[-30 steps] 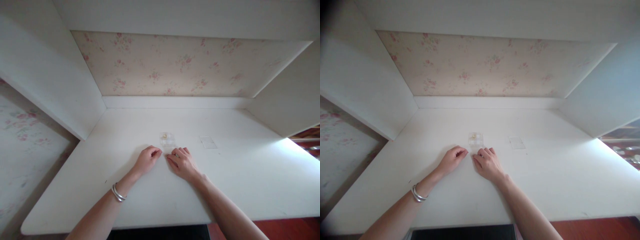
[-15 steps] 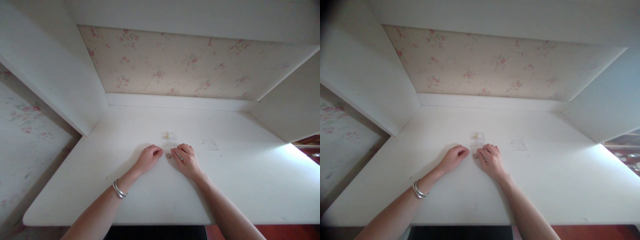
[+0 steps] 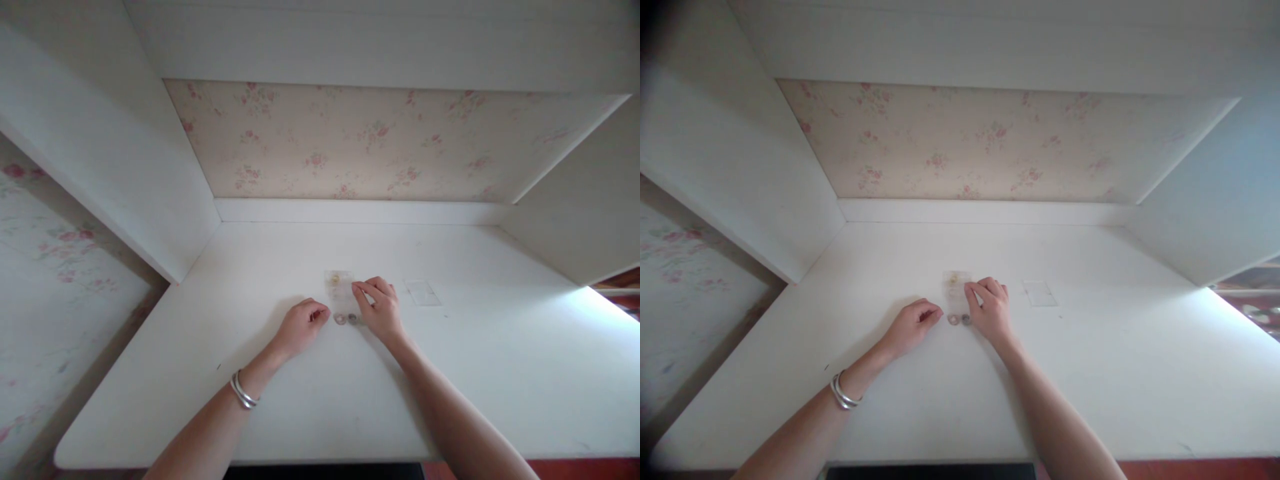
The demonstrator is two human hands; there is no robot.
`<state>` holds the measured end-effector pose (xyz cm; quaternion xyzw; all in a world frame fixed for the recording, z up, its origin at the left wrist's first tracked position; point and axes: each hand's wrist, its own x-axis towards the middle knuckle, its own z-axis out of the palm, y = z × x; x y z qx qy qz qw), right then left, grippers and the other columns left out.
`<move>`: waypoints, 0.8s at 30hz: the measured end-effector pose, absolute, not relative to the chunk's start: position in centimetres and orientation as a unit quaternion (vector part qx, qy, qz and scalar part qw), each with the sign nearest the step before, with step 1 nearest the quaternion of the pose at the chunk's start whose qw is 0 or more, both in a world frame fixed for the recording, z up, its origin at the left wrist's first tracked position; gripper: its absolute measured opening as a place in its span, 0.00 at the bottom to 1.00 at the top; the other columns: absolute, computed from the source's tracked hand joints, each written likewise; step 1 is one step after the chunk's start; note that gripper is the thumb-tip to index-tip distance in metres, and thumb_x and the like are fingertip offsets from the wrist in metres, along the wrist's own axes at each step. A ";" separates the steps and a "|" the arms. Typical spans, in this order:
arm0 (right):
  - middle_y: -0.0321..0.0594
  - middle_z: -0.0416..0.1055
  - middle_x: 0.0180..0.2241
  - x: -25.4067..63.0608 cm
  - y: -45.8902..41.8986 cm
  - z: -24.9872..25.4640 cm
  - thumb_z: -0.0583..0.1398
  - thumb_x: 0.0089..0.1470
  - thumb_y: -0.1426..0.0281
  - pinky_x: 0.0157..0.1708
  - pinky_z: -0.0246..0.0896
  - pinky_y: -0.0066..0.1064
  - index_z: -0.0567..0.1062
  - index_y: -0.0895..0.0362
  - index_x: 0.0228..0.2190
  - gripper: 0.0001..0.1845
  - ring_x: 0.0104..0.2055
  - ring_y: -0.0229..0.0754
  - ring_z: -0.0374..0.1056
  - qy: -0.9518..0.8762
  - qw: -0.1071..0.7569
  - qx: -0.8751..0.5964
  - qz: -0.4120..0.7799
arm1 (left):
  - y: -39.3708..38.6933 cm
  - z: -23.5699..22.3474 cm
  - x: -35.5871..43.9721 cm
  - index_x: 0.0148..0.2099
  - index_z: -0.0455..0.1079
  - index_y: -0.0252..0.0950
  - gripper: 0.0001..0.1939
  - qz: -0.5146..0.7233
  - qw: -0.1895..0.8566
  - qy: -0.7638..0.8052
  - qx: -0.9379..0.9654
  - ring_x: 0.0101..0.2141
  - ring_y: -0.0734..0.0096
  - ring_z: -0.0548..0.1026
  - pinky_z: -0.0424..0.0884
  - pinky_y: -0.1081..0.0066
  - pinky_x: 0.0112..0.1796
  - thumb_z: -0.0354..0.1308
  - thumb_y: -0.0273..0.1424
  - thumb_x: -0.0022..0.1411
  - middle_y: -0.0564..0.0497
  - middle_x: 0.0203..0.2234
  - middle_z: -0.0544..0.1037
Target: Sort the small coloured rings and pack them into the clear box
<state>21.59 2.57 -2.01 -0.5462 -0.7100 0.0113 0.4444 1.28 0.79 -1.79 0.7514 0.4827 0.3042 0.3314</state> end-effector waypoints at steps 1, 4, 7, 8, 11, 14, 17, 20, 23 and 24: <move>0.37 0.69 0.29 21.9 2.4 -2.1 0.56 0.58 0.64 0.36 0.56 0.32 0.78 0.53 0.32 0.12 0.33 0.38 0.64 -0.691 0.461 -0.556 0.021 | 0.8 -1.8 1.3 0.34 0.73 0.36 0.15 0.302 0.330 0.482 0.754 0.29 0.73 0.68 0.62 0.73 0.32 0.48 0.37 0.63 0.52 0.27 0.72; 0.37 0.68 0.29 22.6 1.8 -2.2 0.56 0.57 0.62 0.30 0.57 0.30 0.78 0.53 0.31 0.12 0.31 0.37 0.64 -0.655 0.481 -0.580 0.057 | 0.7 -1.8 1.3 0.34 0.73 0.37 0.14 0.299 0.328 0.482 0.755 0.29 0.74 0.68 0.62 0.74 0.31 0.48 0.37 0.64 0.53 0.27 0.72; 0.37 0.67 0.27 22.6 1.2 -2.2 0.56 0.57 0.62 0.25 0.57 0.28 0.78 0.54 0.31 0.13 0.30 0.37 0.63 -0.650 0.484 -0.579 0.094 | 0.7 -1.9 1.4 0.35 0.73 0.37 0.14 0.299 0.325 0.483 0.756 0.29 0.74 0.69 0.62 0.74 0.31 0.49 0.37 0.64 0.53 0.27 0.72; 0.37 0.67 0.27 22.5 1.1 -2.1 0.56 0.57 0.62 0.24 0.56 0.27 0.78 0.54 0.31 0.13 0.29 0.37 0.62 -0.650 0.486 -0.575 0.105 | 0.7 -1.9 1.4 0.35 0.73 0.37 0.14 0.299 0.322 0.483 0.757 0.29 0.74 0.69 0.62 0.74 0.31 0.49 0.37 0.64 0.53 0.27 0.72; 0.37 0.67 0.27 22.0 0.9 -1.9 0.56 0.56 0.63 0.23 0.56 0.26 0.78 0.54 0.31 0.13 0.27 0.36 0.61 -0.642 0.500 -0.567 0.127 | 0.6 -1.9 1.5 0.36 0.73 0.37 0.14 0.297 0.308 0.482 0.764 0.29 0.74 0.69 0.63 0.74 0.32 0.48 0.37 0.64 0.52 0.28 0.72; 0.36 0.66 0.26 21.9 0.9 -1.7 0.56 0.56 0.63 0.23 0.55 0.27 0.78 0.55 0.31 0.12 0.26 0.35 0.61 -0.630 0.512 -0.569 0.132 | 0.4 -1.8 1.6 0.36 0.73 0.37 0.15 0.291 0.291 0.480 0.774 0.29 0.74 0.69 0.64 0.74 0.31 0.48 0.37 0.65 0.52 0.28 0.71; 0.36 0.66 0.26 22.2 1.1 -1.7 0.56 0.56 0.64 0.25 0.55 0.28 0.78 0.55 0.30 0.12 0.26 0.35 0.61 -0.624 0.519 -0.568 0.134 | 0.2 -1.6 1.8 0.37 0.73 0.37 0.14 0.287 0.276 0.478 0.783 0.30 0.74 0.70 0.65 0.75 0.32 0.47 0.36 0.65 0.52 0.30 0.71; 0.36 0.66 0.25 22.3 1.2 -1.8 0.56 0.56 0.64 0.26 0.56 0.28 0.78 0.55 0.30 0.12 0.26 0.35 0.61 -0.624 0.523 -0.563 0.141 | -0.1 -1.6 2.3 0.40 0.72 0.39 0.12 0.280 0.276 0.467 0.792 0.30 0.76 0.71 0.66 0.75 0.33 0.48 0.35 0.65 0.52 0.33 0.71; 0.36 0.65 0.25 22.4 1.3 -2.0 0.57 0.56 0.65 0.26 0.56 0.28 0.78 0.55 0.30 0.11 0.26 0.35 0.61 -0.625 0.524 -0.559 0.151 | -0.4 -1.6 2.8 0.42 0.72 0.41 0.10 0.265 0.269 0.460 0.803 0.30 0.77 0.72 0.67 0.76 0.34 0.50 0.34 0.64 0.52 0.35 0.72; 0.36 0.66 0.25 22.4 1.3 -2.0 0.57 0.56 0.65 0.26 0.56 0.28 0.78 0.55 0.30 0.11 0.26 0.35 0.61 -0.625 0.524 -0.558 0.153 | -0.5 -1.6 2.9 0.42 0.72 0.42 0.10 0.259 0.260 0.462 0.807 0.30 0.77 0.72 0.67 0.76 0.34 0.50 0.34 0.64 0.53 0.35 0.72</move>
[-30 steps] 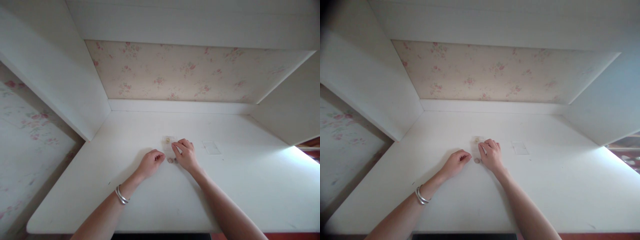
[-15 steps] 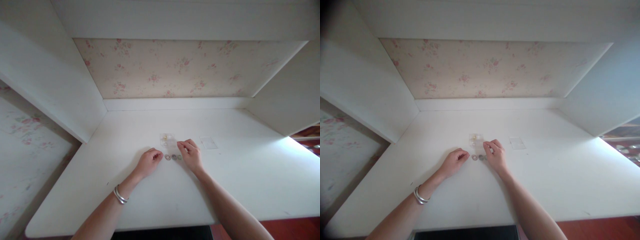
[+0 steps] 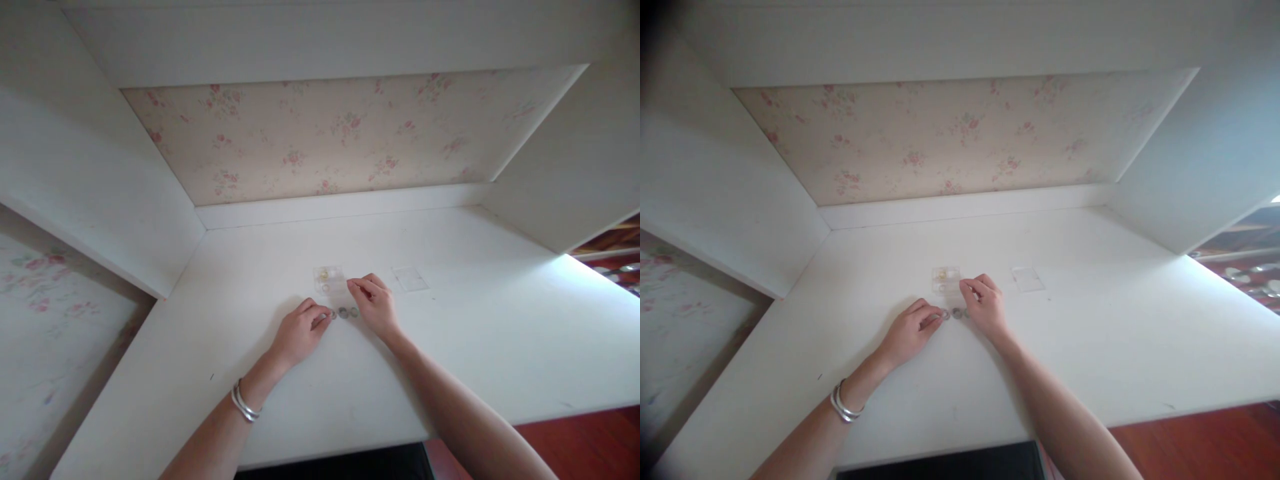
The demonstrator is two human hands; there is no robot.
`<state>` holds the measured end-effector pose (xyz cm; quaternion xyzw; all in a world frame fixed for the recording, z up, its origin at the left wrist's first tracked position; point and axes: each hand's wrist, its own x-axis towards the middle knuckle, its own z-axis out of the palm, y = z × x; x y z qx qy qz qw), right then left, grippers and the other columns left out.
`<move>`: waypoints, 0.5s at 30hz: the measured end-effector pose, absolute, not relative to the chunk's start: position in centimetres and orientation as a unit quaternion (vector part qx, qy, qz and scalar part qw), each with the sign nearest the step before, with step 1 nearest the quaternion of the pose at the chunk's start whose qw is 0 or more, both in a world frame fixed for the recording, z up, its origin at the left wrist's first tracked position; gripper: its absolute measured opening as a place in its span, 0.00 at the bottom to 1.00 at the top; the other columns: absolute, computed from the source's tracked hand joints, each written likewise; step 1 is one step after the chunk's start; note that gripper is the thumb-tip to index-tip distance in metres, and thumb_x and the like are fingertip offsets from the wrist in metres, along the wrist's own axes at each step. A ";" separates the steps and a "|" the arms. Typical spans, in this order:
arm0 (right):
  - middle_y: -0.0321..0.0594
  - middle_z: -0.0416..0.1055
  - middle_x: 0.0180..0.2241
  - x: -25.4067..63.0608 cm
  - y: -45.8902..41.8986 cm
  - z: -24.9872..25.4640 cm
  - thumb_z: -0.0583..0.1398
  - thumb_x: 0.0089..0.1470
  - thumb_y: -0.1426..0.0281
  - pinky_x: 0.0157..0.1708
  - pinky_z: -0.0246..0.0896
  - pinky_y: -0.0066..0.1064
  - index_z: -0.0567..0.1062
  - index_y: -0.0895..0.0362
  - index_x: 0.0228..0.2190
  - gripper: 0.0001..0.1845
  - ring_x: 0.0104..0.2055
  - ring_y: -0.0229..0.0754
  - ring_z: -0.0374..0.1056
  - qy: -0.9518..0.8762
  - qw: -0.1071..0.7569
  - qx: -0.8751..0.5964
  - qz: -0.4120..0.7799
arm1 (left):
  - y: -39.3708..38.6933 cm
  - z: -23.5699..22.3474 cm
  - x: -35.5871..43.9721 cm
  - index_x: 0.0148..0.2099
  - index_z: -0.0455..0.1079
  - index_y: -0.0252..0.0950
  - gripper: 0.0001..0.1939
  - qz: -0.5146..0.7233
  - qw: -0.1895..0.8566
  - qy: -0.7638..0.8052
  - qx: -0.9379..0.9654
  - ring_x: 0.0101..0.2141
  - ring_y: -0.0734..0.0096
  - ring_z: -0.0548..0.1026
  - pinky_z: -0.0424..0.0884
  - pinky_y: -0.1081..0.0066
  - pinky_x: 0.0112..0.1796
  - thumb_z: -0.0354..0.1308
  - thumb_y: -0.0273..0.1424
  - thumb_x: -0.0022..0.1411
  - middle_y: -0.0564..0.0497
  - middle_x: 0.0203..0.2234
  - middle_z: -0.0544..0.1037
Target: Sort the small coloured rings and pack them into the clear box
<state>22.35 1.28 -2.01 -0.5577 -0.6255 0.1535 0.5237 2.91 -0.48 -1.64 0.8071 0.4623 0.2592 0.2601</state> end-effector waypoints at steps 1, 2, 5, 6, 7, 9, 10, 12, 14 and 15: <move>0.36 0.66 0.26 22.3 1.3 -2.0 0.57 0.56 0.65 0.26 0.56 0.28 0.78 0.55 0.30 0.11 0.26 0.35 0.61 -0.626 0.523 -0.557 0.156 | -0.5 -1.7 3.0 0.43 0.72 0.42 0.10 0.252 0.248 0.466 0.811 0.30 0.77 0.72 0.67 0.75 0.34 0.50 0.34 0.64 0.53 0.35 0.72; 0.36 0.66 0.26 22.3 1.3 -2.1 0.57 0.56 0.65 0.26 0.56 0.28 0.78 0.55 0.30 0.11 0.26 0.35 0.61 -0.627 0.522 -0.555 0.159 | -0.6 -1.7 3.2 0.43 0.72 0.43 0.10 0.244 0.234 0.469 0.816 0.30 0.77 0.72 0.67 0.75 0.33 0.51 0.34 0.64 0.53 0.36 0.72; 0.36 0.66 0.26 22.3 1.2 -2.1 0.57 0.56 0.64 0.25 0.56 0.27 0.78 0.55 0.30 0.12 0.26 0.35 0.62 -0.631 0.516 -0.554 0.168 | -0.7 -1.6 3.4 0.44 0.72 0.45 0.11 0.217 0.193 0.477 0.830 0.30 0.76 0.72 0.67 0.75 0.33 0.51 0.35 0.63 0.54 0.36 0.72; 0.36 0.66 0.26 22.3 1.2 -2.1 0.57 0.56 0.64 0.25 0.56 0.27 0.78 0.55 0.30 0.12 0.26 0.35 0.62 -0.632 0.514 -0.554 0.171 | -0.7 -1.6 3.5 0.44 0.72 0.45 0.11 0.208 0.181 0.478 0.834 0.30 0.76 0.72 0.67 0.75 0.33 0.51 0.35 0.63 0.54 0.36 0.72; 0.36 0.66 0.26 22.3 1.2 -2.1 0.57 0.56 0.64 0.25 0.56 0.27 0.78 0.55 0.31 0.12 0.26 0.35 0.62 -0.633 0.512 -0.554 0.173 | -0.7 -1.6 3.5 0.44 0.72 0.46 0.11 0.202 0.172 0.478 0.837 0.30 0.76 0.72 0.67 0.75 0.32 0.51 0.35 0.63 0.54 0.36 0.72; 0.37 0.67 0.27 22.3 1.2 -2.1 0.56 0.56 0.64 0.25 0.56 0.27 0.78 0.55 0.31 0.12 0.27 0.35 0.62 -0.635 0.507 -0.556 0.174 | -0.7 -1.6 3.5 0.43 0.73 0.45 0.11 0.196 0.164 0.479 0.840 0.30 0.75 0.72 0.66 0.75 0.31 0.50 0.35 0.64 0.54 0.35 0.72; 0.37 0.67 0.27 22.3 1.2 -2.1 0.56 0.56 0.64 0.25 0.56 0.27 0.78 0.55 0.31 0.12 0.27 0.35 0.62 -0.637 0.505 -0.556 0.174 | -0.7 -1.6 3.5 0.43 0.73 0.45 0.11 0.197 0.166 0.480 0.839 0.30 0.75 0.72 0.66 0.75 0.31 0.50 0.35 0.64 0.54 0.35 0.72; 0.37 0.67 0.27 22.3 1.2 -2.1 0.56 0.56 0.64 0.26 0.56 0.27 0.78 0.55 0.31 0.12 0.27 0.35 0.62 -0.640 0.501 -0.556 0.173 | -0.7 -1.6 3.4 0.41 0.73 0.44 0.11 0.205 0.180 0.482 0.833 0.30 0.76 0.71 0.66 0.75 0.32 0.50 0.35 0.64 0.54 0.35 0.72; 0.37 0.67 0.27 22.3 1.1 -2.0 0.56 0.56 0.64 0.26 0.56 0.27 0.78 0.55 0.31 0.12 0.27 0.35 0.62 -0.643 0.497 -0.556 0.175 | -0.6 -1.7 3.3 0.40 0.74 0.44 0.10 0.220 0.208 0.482 0.823 0.30 0.76 0.71 0.66 0.75 0.33 0.50 0.35 0.63 0.54 0.34 0.72; 0.37 0.67 0.27 22.3 1.1 -1.9 0.56 0.57 0.64 0.26 0.56 0.27 0.78 0.55 0.31 0.12 0.27 0.35 0.62 -0.644 0.496 -0.555 0.177 | -0.6 -1.8 3.3 0.40 0.74 0.44 0.10 0.228 0.225 0.481 0.816 0.29 0.76 0.71 0.66 0.75 0.33 0.51 0.35 0.63 0.54 0.34 0.72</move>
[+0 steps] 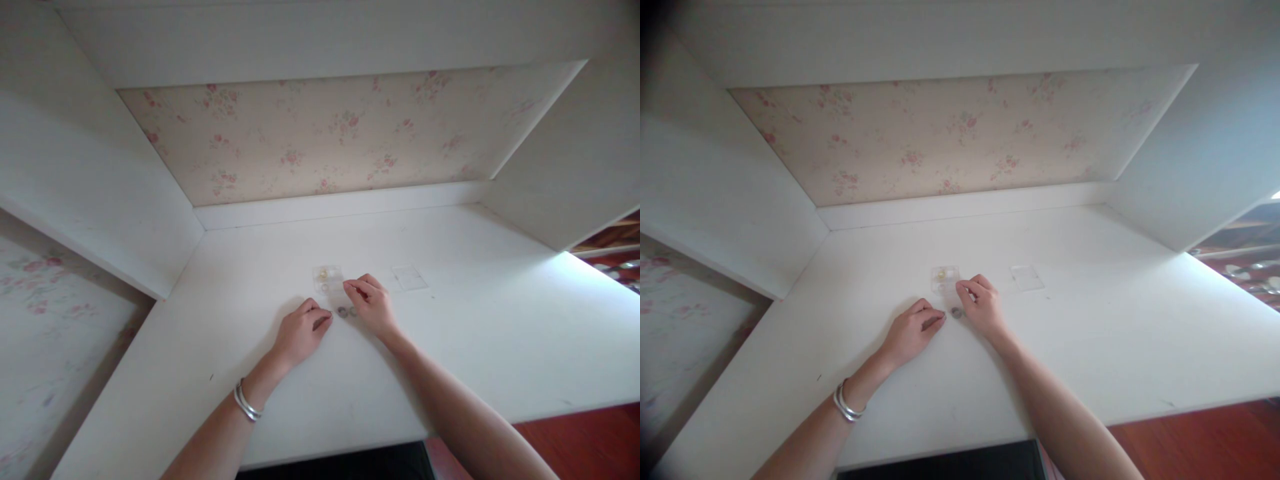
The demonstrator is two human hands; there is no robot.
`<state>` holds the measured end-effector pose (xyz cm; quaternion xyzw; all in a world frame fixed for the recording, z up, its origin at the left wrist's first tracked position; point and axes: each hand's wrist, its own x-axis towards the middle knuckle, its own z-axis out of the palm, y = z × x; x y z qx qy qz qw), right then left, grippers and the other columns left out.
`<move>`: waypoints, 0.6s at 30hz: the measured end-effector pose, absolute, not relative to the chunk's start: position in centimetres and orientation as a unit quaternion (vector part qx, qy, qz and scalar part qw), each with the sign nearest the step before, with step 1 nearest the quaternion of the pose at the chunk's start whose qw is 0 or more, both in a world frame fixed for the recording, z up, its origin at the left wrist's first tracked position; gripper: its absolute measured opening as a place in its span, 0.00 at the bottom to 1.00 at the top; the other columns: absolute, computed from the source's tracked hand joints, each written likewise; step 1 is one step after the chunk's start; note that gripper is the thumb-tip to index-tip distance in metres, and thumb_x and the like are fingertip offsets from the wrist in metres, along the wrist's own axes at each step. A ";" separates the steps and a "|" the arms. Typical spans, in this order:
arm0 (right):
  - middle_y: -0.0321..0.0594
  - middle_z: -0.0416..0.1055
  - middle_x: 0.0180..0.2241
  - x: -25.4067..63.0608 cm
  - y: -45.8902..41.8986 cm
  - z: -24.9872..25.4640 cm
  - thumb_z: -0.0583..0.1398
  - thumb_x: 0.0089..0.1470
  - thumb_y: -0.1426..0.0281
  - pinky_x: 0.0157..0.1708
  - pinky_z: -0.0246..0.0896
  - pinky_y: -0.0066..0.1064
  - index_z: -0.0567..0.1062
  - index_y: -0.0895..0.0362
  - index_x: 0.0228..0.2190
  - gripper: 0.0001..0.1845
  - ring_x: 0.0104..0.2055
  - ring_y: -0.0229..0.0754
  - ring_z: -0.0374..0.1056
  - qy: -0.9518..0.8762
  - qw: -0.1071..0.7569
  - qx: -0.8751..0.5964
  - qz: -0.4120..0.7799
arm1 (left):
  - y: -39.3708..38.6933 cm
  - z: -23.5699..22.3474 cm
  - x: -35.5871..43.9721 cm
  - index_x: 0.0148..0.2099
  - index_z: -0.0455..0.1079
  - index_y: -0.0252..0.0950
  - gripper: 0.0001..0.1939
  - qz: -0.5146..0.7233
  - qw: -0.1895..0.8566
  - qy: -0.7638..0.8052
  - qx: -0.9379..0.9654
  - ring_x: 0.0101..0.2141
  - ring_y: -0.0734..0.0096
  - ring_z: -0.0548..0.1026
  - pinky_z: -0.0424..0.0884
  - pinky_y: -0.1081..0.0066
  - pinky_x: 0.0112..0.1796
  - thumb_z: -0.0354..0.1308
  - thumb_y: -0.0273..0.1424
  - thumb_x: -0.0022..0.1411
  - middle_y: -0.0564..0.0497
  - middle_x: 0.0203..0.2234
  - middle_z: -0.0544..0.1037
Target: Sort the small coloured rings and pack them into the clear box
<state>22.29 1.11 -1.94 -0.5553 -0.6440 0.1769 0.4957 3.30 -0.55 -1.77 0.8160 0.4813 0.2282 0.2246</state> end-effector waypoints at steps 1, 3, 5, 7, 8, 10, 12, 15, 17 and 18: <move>0.37 0.67 0.27 22.3 1.1 -1.9 0.56 0.57 0.64 0.26 0.56 0.27 0.78 0.55 0.31 0.12 0.27 0.35 0.62 -0.645 0.494 -0.555 0.177 | -0.5 -1.8 3.3 0.40 0.74 0.43 0.10 0.237 0.242 0.481 0.809 0.29 0.77 0.71 0.66 0.75 0.33 0.51 0.35 0.63 0.53 0.33 0.72; 0.37 0.67 0.27 22.3 1.0 -1.8 0.56 0.57 0.64 0.26 0.57 0.27 0.78 0.55 0.31 0.13 0.27 0.35 0.62 -0.647 0.493 -0.555 0.176 | -0.4 -1.8 3.3 0.39 0.75 0.42 0.11 0.259 0.276 0.479 0.792 0.29 0.76 0.71 0.67 0.75 0.33 0.52 0.36 0.63 0.53 0.32 0.71; 0.37 0.67 0.27 22.3 1.0 -1.8 0.55 0.57 0.64 0.26 0.57 0.27 0.78 0.55 0.31 0.13 0.27 0.35 0.62 -0.646 0.495 -0.554 0.174 | -0.2 -1.7 3.2 0.38 0.75 0.40 0.12 0.280 0.300 0.475 0.778 0.30 0.76 0.70 0.67 0.75 0.33 0.52 0.37 0.63 0.52 0.31 0.71; 0.37 0.67 0.27 22.4 1.0 -1.8 0.55 0.57 0.64 0.26 0.57 0.27 0.78 0.55 0.31 0.13 0.27 0.35 0.62 -0.645 0.498 -0.555 0.170 | 0.1 -1.6 3.1 0.38 0.75 0.39 0.13 0.299 0.313 0.476 0.766 0.29 0.75 0.70 0.66 0.74 0.31 0.52 0.38 0.62 0.51 0.30 0.71; 0.37 0.67 0.27 22.4 1.0 -1.8 0.55 0.57 0.64 0.26 0.57 0.27 0.78 0.55 0.31 0.13 0.27 0.35 0.62 -0.643 0.499 -0.555 0.169 | 0.3 -1.5 3.1 0.39 0.75 0.38 0.13 0.307 0.316 0.479 0.759 0.28 0.75 0.69 0.66 0.74 0.30 0.52 0.39 0.62 0.51 0.31 0.71; 0.38 0.67 0.27 22.4 1.1 -1.8 0.55 0.57 0.63 0.26 0.57 0.27 0.79 0.55 0.32 0.13 0.27 0.35 0.62 -0.642 0.500 -0.557 0.168 | 0.9 -1.3 3.0 0.39 0.75 0.38 0.14 0.319 0.313 0.488 0.750 0.27 0.76 0.69 0.66 0.74 0.30 0.52 0.39 0.62 0.51 0.31 0.71; 0.38 0.67 0.27 22.5 1.1 -1.9 0.55 0.57 0.63 0.25 0.57 0.27 0.79 0.54 0.32 0.14 0.27 0.35 0.63 -0.640 0.501 -0.558 0.169 | 1.6 -1.1 3.0 0.40 0.75 0.38 0.14 0.325 0.297 0.496 0.748 0.27 0.76 0.69 0.67 0.74 0.30 0.52 0.39 0.62 0.51 0.31 0.71; 0.38 0.67 0.27 22.7 1.1 -2.0 0.55 0.57 0.63 0.24 0.57 0.26 0.79 0.54 0.33 0.14 0.27 0.35 0.63 -0.640 0.503 -0.557 0.164 | 3.0 -0.6 3.5 0.40 0.75 0.38 0.14 0.331 0.250 0.503 0.758 0.26 0.76 0.68 0.67 0.74 0.31 0.51 0.39 0.62 0.51 0.32 0.71; 0.38 0.67 0.27 22.8 1.1 -1.9 0.55 0.57 0.64 0.25 0.57 0.26 0.79 0.54 0.33 0.13 0.27 0.35 0.63 -0.642 0.502 -0.557 0.162 | 3.8 -0.3 4.0 0.41 0.75 0.38 0.13 0.332 0.207 0.508 0.768 0.28 0.75 0.70 0.68 0.73 0.34 0.51 0.37 0.63 0.51 0.32 0.71; 0.38 0.67 0.27 22.8 1.1 -1.8 0.55 0.57 0.64 0.25 0.57 0.26 0.79 0.54 0.32 0.13 0.26 0.35 0.63 -0.642 0.501 -0.557 0.161 | 4.2 -0.2 4.3 0.41 0.75 0.39 0.12 0.328 0.185 0.509 0.774 0.30 0.74 0.70 0.68 0.73 0.36 0.51 0.36 0.63 0.52 0.33 0.71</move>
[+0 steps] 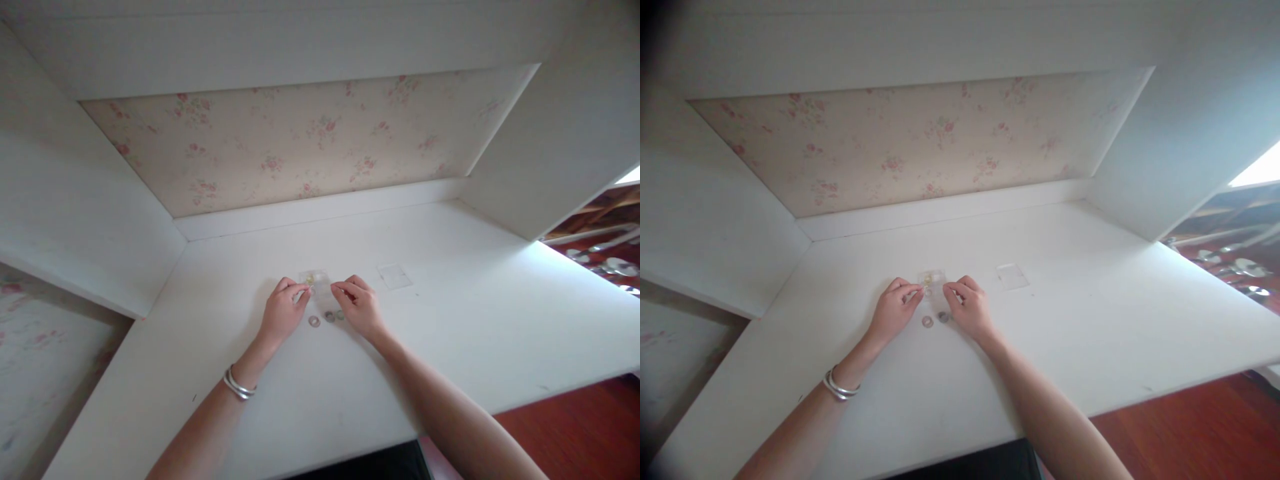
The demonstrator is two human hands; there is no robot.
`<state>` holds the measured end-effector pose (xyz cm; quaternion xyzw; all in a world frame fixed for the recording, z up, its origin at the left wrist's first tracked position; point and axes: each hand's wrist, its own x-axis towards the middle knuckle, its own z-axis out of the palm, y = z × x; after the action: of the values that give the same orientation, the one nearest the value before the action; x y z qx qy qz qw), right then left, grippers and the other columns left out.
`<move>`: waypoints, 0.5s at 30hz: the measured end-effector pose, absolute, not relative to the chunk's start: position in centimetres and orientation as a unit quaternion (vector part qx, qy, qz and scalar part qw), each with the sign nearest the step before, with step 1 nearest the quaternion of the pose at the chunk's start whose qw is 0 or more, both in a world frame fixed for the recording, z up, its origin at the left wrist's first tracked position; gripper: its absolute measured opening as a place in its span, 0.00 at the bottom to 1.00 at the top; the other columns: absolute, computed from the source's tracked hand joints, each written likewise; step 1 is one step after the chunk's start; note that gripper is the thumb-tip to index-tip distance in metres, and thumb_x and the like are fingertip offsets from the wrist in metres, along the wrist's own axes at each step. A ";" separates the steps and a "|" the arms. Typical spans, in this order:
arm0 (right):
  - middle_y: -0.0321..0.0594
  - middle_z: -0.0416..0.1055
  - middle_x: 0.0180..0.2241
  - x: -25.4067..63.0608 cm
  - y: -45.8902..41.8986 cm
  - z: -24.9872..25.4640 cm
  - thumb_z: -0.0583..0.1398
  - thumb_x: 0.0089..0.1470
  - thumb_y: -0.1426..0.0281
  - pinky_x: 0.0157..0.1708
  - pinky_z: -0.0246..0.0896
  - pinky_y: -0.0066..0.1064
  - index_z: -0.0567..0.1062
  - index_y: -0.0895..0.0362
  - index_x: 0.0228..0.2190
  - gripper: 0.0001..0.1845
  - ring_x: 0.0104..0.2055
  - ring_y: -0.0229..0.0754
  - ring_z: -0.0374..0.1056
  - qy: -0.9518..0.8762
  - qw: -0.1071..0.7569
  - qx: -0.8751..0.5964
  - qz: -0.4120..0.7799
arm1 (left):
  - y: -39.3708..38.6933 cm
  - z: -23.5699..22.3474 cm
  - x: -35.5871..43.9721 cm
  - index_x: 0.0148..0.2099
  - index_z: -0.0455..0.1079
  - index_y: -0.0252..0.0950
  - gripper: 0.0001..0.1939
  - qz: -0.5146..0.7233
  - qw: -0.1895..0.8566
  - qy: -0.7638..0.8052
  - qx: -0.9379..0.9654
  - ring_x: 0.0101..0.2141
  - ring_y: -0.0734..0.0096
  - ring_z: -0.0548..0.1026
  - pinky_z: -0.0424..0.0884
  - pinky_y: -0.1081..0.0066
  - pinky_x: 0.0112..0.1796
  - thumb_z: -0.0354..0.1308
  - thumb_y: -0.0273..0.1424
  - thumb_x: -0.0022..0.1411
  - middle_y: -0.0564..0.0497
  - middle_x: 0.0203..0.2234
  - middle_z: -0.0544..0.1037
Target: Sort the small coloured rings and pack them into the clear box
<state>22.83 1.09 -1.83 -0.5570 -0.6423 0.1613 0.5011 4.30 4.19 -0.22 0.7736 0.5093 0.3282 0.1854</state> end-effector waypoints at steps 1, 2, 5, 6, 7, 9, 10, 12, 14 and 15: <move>0.37 0.67 0.27 22.9 1.1 -1.8 0.55 0.57 0.64 0.25 0.57 0.26 0.79 0.54 0.32 0.13 0.26 0.34 0.62 -0.642 0.501 -0.557 0.161 | 4.5 -0.2 4.6 0.41 0.75 0.40 0.12 0.320 0.168 0.510 0.780 0.32 0.74 0.71 0.68 0.73 0.38 0.51 0.36 0.62 0.52 0.33 0.70; 0.37 0.67 0.27 22.9 1.1 -1.7 0.55 0.57 0.64 0.25 0.57 0.26 0.79 0.54 0.32 0.13 0.26 0.34 0.62 -0.642 0.502 -0.557 0.162 | 4.7 -0.2 4.8 0.41 0.75 0.40 0.11 0.309 0.155 0.510 0.788 0.33 0.73 0.71 0.67 0.72 0.39 0.52 0.35 0.62 0.52 0.33 0.70; 0.37 0.67 0.27 23.0 1.0 -1.5 0.55 0.57 0.65 0.25 0.57 0.26 0.78 0.54 0.32 0.13 0.26 0.34 0.62 -0.641 0.505 -0.555 0.161 | 4.8 -0.3 5.0 0.43 0.74 0.42 0.12 0.281 0.147 0.500 0.806 0.34 0.73 0.72 0.67 0.72 0.41 0.52 0.37 0.62 0.52 0.34 0.70; 0.37 0.66 0.27 23.0 1.1 -1.5 0.55 0.57 0.65 0.25 0.56 0.26 0.78 0.55 0.32 0.12 0.26 0.34 0.62 -0.642 0.505 -0.554 0.161 | 4.7 -0.3 4.9 0.44 0.74 0.42 0.13 0.281 0.151 0.496 0.808 0.35 0.73 0.72 0.67 0.72 0.41 0.51 0.37 0.62 0.52 0.34 0.70; 0.37 0.66 0.27 23.0 1.1 -1.5 0.55 0.57 0.65 0.25 0.56 0.26 0.78 0.55 0.32 0.12 0.26 0.34 0.62 -0.642 0.506 -0.553 0.161 | 4.5 -0.3 4.7 0.45 0.74 0.42 0.13 0.285 0.158 0.492 0.807 0.36 0.73 0.71 0.67 0.72 0.41 0.51 0.37 0.63 0.51 0.35 0.70; 0.37 0.66 0.27 23.1 1.1 -1.4 0.55 0.57 0.65 0.24 0.56 0.26 0.78 0.55 0.32 0.12 0.26 0.34 0.62 -0.646 0.504 -0.551 0.161 | 4.1 -0.1 4.0 0.46 0.73 0.41 0.14 0.300 0.176 0.495 0.797 0.35 0.73 0.71 0.68 0.73 0.39 0.50 0.37 0.63 0.51 0.35 0.70; 0.37 0.67 0.27 23.1 1.1 -1.4 0.55 0.57 0.65 0.24 0.55 0.26 0.78 0.55 0.32 0.13 0.26 0.34 0.62 -0.649 0.501 -0.550 0.162 | 3.9 0.0 3.6 0.46 0.73 0.40 0.14 0.307 0.187 0.499 0.788 0.34 0.73 0.71 0.68 0.73 0.37 0.50 0.37 0.63 0.51 0.34 0.70; 0.38 0.67 0.27 23.2 1.0 -1.5 0.54 0.58 0.65 0.25 0.55 0.26 0.78 0.55 0.32 0.13 0.26 0.34 0.62 -0.664 0.487 -0.543 0.167 | 3.4 0.1 2.6 0.44 0.73 0.40 0.14 0.318 0.211 0.511 0.770 0.31 0.74 0.70 0.68 0.73 0.34 0.50 0.36 0.63 0.51 0.34 0.71; 0.38 0.68 0.28 23.2 0.8 -1.5 0.54 0.58 0.66 0.28 0.56 0.27 0.78 0.54 0.32 0.12 0.28 0.35 0.63 -0.702 0.454 -0.524 0.162 | 2.8 0.1 1.6 0.42 0.73 0.39 0.13 0.325 0.232 0.517 0.757 0.31 0.74 0.70 0.68 0.74 0.33 0.49 0.37 0.63 0.51 0.34 0.71; 0.38 0.69 0.28 23.1 0.7 -1.4 0.54 0.58 0.66 0.31 0.56 0.28 0.78 0.54 0.32 0.12 0.29 0.35 0.64 -0.731 0.428 -0.508 0.154 | 2.5 0.0 1.2 0.41 0.73 0.38 0.13 0.325 0.241 0.518 0.754 0.31 0.74 0.70 0.68 0.74 0.33 0.49 0.37 0.63 0.51 0.34 0.72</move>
<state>23.12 0.70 -1.44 -0.5082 -0.7311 0.1539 0.4285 1.23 2.55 0.00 0.7538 0.5177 0.3255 0.2406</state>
